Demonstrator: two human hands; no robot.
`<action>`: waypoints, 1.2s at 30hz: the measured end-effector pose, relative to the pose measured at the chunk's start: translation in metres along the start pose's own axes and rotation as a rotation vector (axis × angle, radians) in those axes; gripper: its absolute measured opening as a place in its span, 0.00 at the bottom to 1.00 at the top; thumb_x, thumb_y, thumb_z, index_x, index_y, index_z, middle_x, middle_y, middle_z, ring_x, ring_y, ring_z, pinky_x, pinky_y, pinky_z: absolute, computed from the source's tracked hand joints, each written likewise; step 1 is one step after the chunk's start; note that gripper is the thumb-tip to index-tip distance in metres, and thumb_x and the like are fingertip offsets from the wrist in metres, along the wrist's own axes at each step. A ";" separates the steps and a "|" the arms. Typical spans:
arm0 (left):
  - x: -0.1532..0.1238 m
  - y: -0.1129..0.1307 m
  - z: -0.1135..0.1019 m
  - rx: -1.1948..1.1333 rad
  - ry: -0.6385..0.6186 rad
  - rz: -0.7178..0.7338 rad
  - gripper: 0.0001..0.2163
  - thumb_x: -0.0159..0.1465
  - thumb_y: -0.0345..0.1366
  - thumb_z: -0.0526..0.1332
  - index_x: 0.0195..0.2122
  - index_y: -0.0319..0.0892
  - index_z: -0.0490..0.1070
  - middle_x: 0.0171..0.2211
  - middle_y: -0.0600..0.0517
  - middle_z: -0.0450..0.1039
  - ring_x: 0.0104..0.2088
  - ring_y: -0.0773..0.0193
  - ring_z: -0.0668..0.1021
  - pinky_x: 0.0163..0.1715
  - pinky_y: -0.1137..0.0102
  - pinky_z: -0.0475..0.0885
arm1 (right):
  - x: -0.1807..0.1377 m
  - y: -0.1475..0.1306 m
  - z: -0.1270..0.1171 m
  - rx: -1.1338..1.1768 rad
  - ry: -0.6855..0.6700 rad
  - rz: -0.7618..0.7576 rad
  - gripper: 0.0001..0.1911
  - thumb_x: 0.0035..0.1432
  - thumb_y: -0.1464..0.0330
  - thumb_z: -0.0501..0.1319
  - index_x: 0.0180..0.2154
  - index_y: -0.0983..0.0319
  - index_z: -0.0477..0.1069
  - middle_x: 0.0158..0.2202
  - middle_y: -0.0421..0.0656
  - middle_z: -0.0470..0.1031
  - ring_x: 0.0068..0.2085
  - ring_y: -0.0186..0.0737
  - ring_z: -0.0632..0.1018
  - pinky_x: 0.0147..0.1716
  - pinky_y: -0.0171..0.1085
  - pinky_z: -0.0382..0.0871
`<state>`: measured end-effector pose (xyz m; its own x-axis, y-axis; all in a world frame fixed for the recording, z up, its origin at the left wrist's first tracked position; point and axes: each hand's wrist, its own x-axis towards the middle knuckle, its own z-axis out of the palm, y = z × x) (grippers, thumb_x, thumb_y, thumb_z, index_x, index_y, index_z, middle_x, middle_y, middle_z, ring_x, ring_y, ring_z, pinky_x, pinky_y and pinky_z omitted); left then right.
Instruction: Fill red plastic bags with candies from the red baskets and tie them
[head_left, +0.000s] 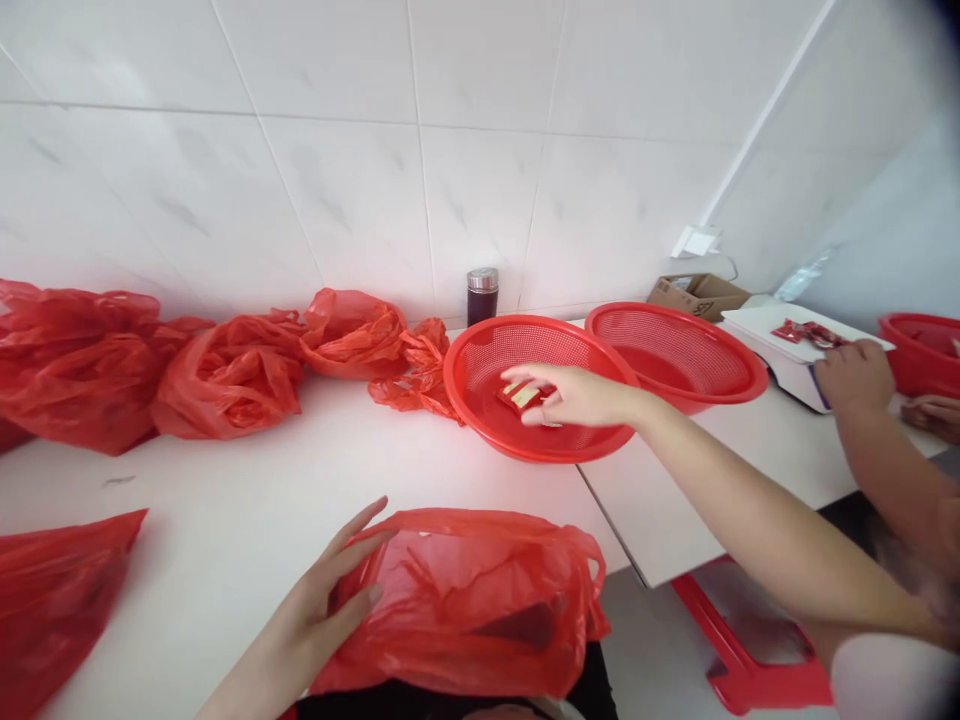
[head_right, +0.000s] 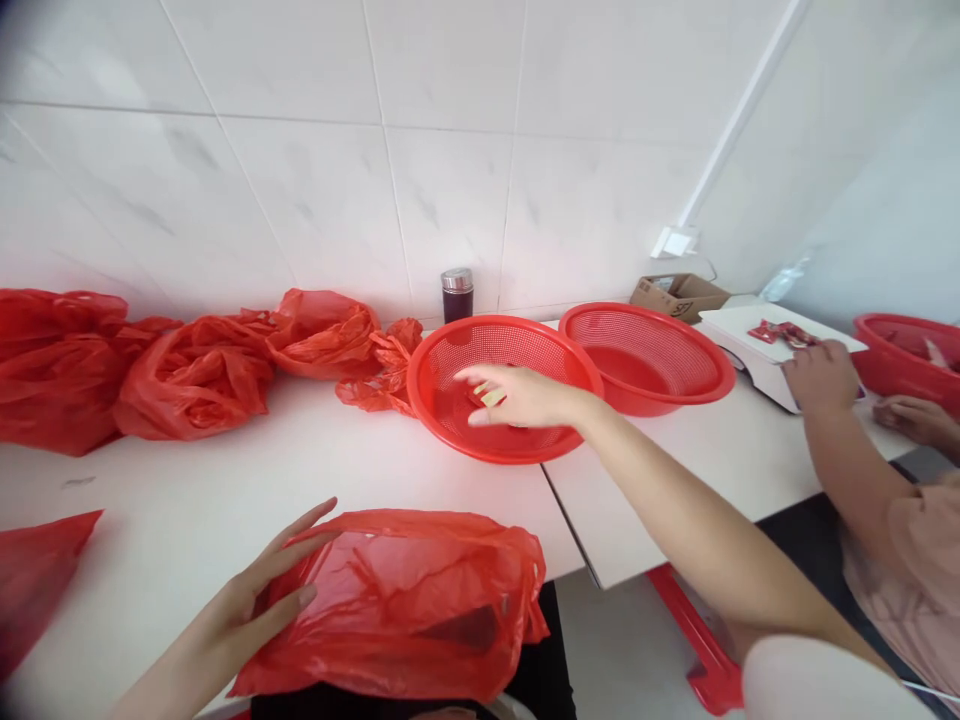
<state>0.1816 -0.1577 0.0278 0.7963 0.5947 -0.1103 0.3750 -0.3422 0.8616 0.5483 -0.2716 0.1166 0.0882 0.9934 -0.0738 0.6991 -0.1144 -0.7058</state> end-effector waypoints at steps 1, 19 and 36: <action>-0.001 0.001 0.000 -0.018 -0.025 0.000 0.22 0.60 0.42 0.61 0.57 0.57 0.68 0.67 0.57 0.53 0.66 0.48 0.56 0.64 0.54 0.48 | 0.014 0.017 -0.009 -0.114 0.046 0.100 0.42 0.52 0.56 0.66 0.65 0.52 0.52 0.65 0.47 0.56 0.62 0.48 0.63 0.57 0.45 0.61; 0.011 -0.007 0.022 -0.442 0.173 -0.305 0.21 0.60 0.51 0.60 0.54 0.56 0.71 0.62 0.59 0.64 0.65 0.54 0.59 0.65 0.58 0.48 | 0.104 0.079 0.019 -0.381 -0.159 0.545 0.62 0.25 0.52 0.76 0.63 0.53 0.55 0.62 0.56 0.53 0.54 0.65 0.69 0.48 0.56 0.67; 0.029 0.008 0.037 -0.631 0.197 -0.313 0.23 0.59 0.46 0.62 0.56 0.49 0.70 0.62 0.50 0.64 0.62 0.52 0.65 0.61 0.55 0.58 | 0.099 0.074 0.007 0.149 -0.248 0.421 0.38 0.43 0.67 0.72 0.53 0.59 0.57 0.42 0.47 0.76 0.36 0.43 0.81 0.30 0.36 0.75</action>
<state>0.2249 -0.1702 0.0138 0.5747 0.7359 -0.3581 0.1784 0.3144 0.9324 0.6035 -0.1812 0.0525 0.1571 0.8359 -0.5259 0.5287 -0.5209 -0.6701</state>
